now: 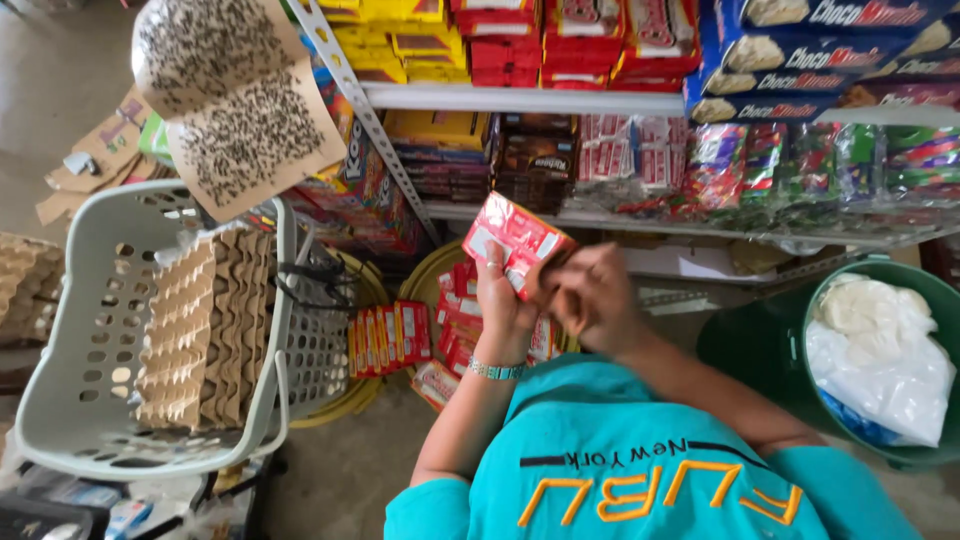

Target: Wiping individual snack bars with a cloth and organizing them on the shelves.

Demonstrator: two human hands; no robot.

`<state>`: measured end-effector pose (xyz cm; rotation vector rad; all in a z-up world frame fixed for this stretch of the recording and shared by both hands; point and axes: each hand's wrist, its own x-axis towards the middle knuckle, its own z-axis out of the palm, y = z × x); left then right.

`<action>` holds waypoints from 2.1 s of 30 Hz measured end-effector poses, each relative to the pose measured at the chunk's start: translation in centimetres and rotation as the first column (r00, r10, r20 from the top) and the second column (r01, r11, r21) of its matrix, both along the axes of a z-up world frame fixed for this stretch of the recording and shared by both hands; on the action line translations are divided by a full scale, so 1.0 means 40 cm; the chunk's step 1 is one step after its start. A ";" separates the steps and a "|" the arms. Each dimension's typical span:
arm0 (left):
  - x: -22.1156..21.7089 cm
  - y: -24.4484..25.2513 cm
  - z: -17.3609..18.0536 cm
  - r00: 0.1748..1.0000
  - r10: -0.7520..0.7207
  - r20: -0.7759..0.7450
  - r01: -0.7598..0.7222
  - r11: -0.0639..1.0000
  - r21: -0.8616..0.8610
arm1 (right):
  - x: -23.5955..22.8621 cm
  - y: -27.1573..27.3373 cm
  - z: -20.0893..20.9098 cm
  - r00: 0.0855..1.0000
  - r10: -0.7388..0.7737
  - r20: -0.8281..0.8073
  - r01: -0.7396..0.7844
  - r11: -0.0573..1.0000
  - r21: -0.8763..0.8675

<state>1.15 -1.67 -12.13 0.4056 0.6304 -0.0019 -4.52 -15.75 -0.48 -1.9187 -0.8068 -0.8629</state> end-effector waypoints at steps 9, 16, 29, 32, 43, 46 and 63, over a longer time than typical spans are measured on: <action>-0.135 0.020 0.256 0.897 -0.125 0.424 -0.225 0.695 0.683 | 0.026 -0.083 0.183 0.973 -0.158 -0.167 0.173 0.982 0.079; -0.152 0.026 0.311 0.747 -0.179 0.640 -0.469 0.541 0.699 | 0.020 -0.119 0.284 0.984 -0.175 -0.011 0.175 0.984 0.001; -0.160 0.019 0.392 0.472 -0.454 0.756 -0.721 0.295 0.627 | 0.051 -0.016 0.270 0.992 -0.102 0.075 0.107 0.993 -0.059; -0.164 0.016 0.411 0.484 -0.470 0.738 -0.677 0.333 0.656 | 0.068 -0.037 0.255 0.995 -0.097 0.023 0.098 0.995 -0.026; -0.151 0.072 0.442 0.354 -0.665 0.657 -0.772 0.189 0.607 | 0.124 -0.144 0.225 0.997 -0.075 -0.024 0.073 0.996 -0.045; -0.155 0.082 0.457 0.268 -0.768 0.581 -0.829 0.124 0.546 | 0.151 -0.202 0.253 0.979 0.056 -0.198 -0.059 0.998 -0.011; -0.148 0.068 0.472 0.323 -0.769 0.552 -0.874 -0.018 0.486 | -0.040 -0.114 0.340 0.998 0.056 -0.009 -0.049 0.782 -0.621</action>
